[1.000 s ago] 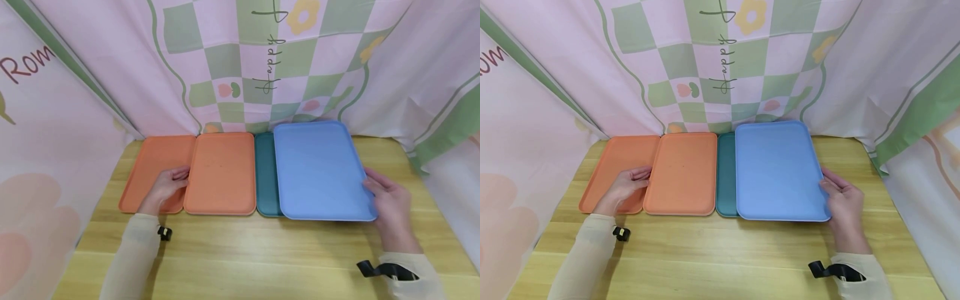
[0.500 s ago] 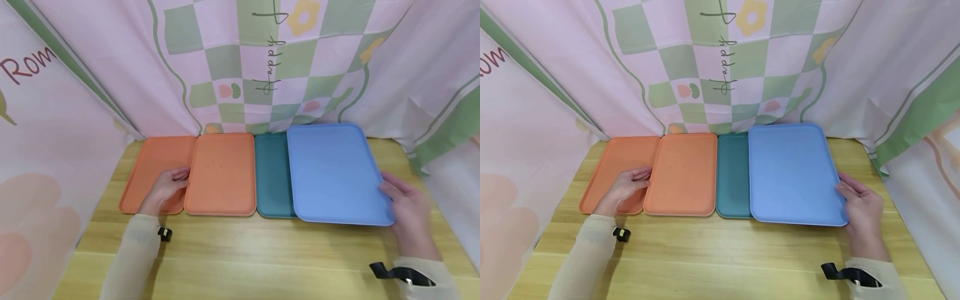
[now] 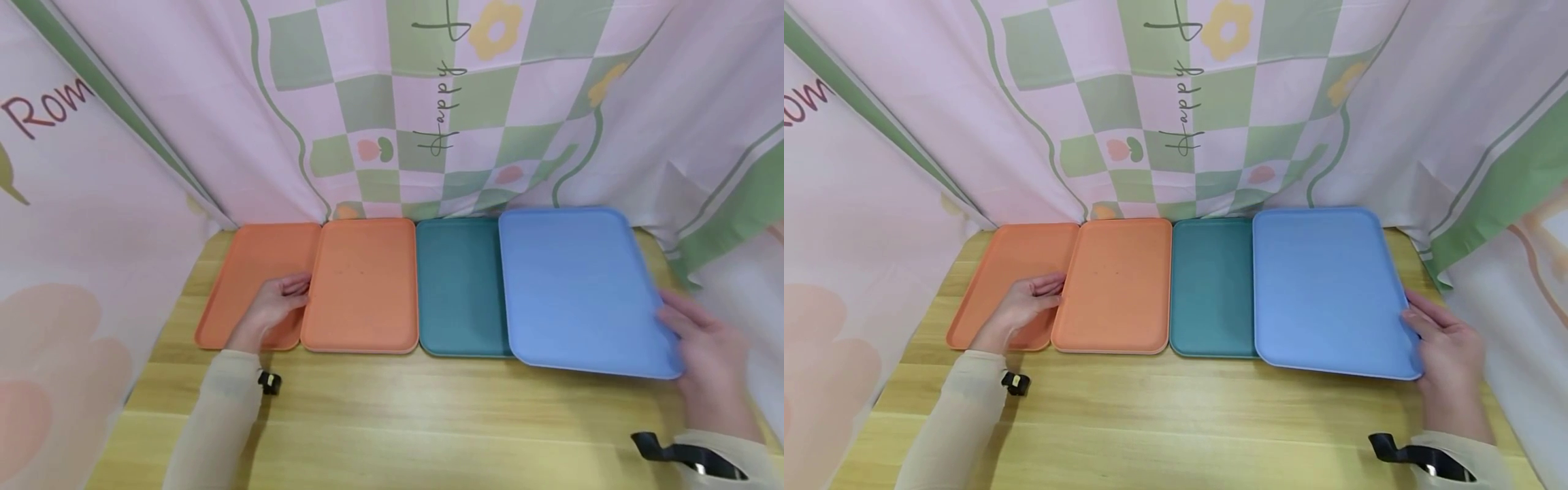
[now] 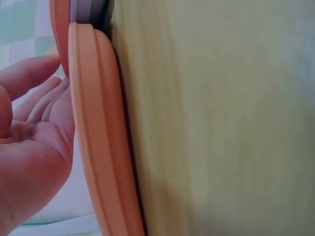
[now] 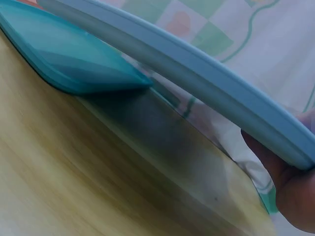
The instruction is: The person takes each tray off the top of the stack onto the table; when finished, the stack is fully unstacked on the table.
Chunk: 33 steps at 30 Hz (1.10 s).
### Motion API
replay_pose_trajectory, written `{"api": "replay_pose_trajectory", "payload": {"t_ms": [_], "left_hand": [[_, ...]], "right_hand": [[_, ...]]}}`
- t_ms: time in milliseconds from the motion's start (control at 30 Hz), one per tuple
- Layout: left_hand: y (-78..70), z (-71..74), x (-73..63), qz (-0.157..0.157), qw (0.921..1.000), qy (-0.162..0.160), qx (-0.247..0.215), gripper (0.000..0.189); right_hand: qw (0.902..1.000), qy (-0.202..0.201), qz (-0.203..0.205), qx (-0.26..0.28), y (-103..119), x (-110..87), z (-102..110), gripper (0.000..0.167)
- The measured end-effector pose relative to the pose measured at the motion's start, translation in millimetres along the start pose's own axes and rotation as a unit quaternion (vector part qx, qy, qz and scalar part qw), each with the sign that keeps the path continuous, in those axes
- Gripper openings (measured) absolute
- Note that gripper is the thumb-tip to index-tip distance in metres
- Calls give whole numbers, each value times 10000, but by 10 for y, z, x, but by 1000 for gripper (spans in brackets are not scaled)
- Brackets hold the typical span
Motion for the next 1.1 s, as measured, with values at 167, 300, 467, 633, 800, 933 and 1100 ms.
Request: {"api": "replay_pose_trajectory", "payload": {"t_ms": [167, 300, 467, 633, 800, 933, 1100], "left_hand": [[-10, 2, -1, 8, 10000, -20, -6, 60], [-17, 3, -1, -15, 10000, -1, -19, 60], [-8, 2, 7, 12, 10000, 9, -52, 60], [0, 4, 4, 8, 10000, 11, -9, 61], [-6, 3, 7, -37, 10000, -8, 75, 59], [6, 6, 26, -108, 9998, -22, 145, 58], [18, 3, 32, -100, 9999, -6, 66, 59]], "right_hand": [[9999, -71, 134, 57, 27, 14, 132, 40], [9997, -119, 155, 143, 42, 54, 240, 37], [9996, -87, 256, -2, 46, 135, 370, 39], [9991, 258, 342, -14, 58, 234, 463, 42], [9969, 615, 490, -89, 106, 327, 508, 37], [9969, 654, 381, -233, 117, 375, 544, 35], [9947, 738, 437, -559, 101, 421, 581, 37]]}}
Point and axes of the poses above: each hand's wrist, its own x-axis towards the middle knuckle, its own z-axis out of the back of the hand, y = z × x, the point moved 5 cm from there along x, towards the middle knuckle, and after that the axes turned 10 degrees about x, right-handed, at the moved point
